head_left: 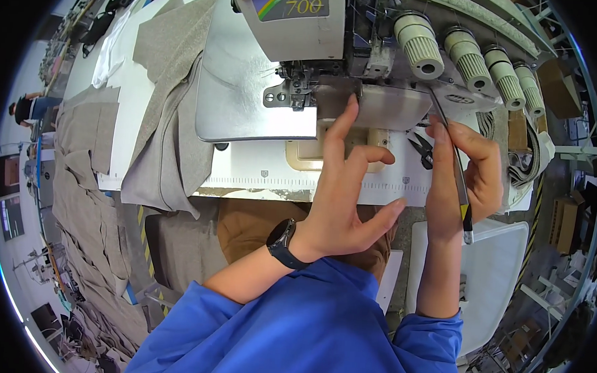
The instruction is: Adjusting and threading an industrial sewing machine using hand tools.
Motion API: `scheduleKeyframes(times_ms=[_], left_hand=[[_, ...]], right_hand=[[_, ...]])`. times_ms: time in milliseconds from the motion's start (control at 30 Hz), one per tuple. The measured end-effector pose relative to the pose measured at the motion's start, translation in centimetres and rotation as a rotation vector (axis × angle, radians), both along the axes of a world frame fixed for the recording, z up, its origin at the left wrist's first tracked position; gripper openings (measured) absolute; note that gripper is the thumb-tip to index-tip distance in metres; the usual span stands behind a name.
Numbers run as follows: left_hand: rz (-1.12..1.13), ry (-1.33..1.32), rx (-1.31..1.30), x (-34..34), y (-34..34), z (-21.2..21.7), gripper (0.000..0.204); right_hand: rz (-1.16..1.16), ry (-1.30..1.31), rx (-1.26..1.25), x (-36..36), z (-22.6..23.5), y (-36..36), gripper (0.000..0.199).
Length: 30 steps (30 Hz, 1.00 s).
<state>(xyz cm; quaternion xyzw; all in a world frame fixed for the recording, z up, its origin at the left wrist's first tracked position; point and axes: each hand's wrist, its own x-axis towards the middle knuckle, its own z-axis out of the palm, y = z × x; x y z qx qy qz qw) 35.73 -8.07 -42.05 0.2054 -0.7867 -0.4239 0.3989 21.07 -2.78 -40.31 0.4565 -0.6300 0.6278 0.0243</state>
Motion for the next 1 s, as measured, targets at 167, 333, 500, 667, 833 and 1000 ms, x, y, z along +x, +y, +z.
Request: scheduleKeyframes(times_ms=[167, 333, 500, 667, 833, 1000], left_hand=[[-0.123, 0.064, 0.116, 0.0, 0.1, -0.3, 0.021], [-0.203, 0.101, 0.111, 2.0, 2.4, -1.7, 0.020], [-0.176, -0.116, 0.085, 4.5, 5.0, -3.5, 0.031], [-0.176, -0.259, -0.120, 7.1, 3.9, -4.0, 0.032], [0.101, -0.149, -0.269, 11.8, 0.2, -2.4, 0.014], [0.370, -0.175, -0.290, 14.3, -3.8, -2.0, 0.009]], right_hand=[[-0.028, -0.035, 0.025, 0.4, -0.1, 0.5, 0.016], [-0.016, 0.079, -0.003, 0.9, 0.4, 2.0, 0.014], [-0.087, 0.059, 0.091, 0.6, 0.5, 1.1, 0.014], [-0.073, 0.101, 0.068, 0.5, 0.6, 0.1, 0.009], [-0.049, 0.093, 0.057, 0.7, 0.3, 0.0, 0.008], [-0.100, 0.113, 0.064, 1.0, -0.1, 0.4, 0.011]])
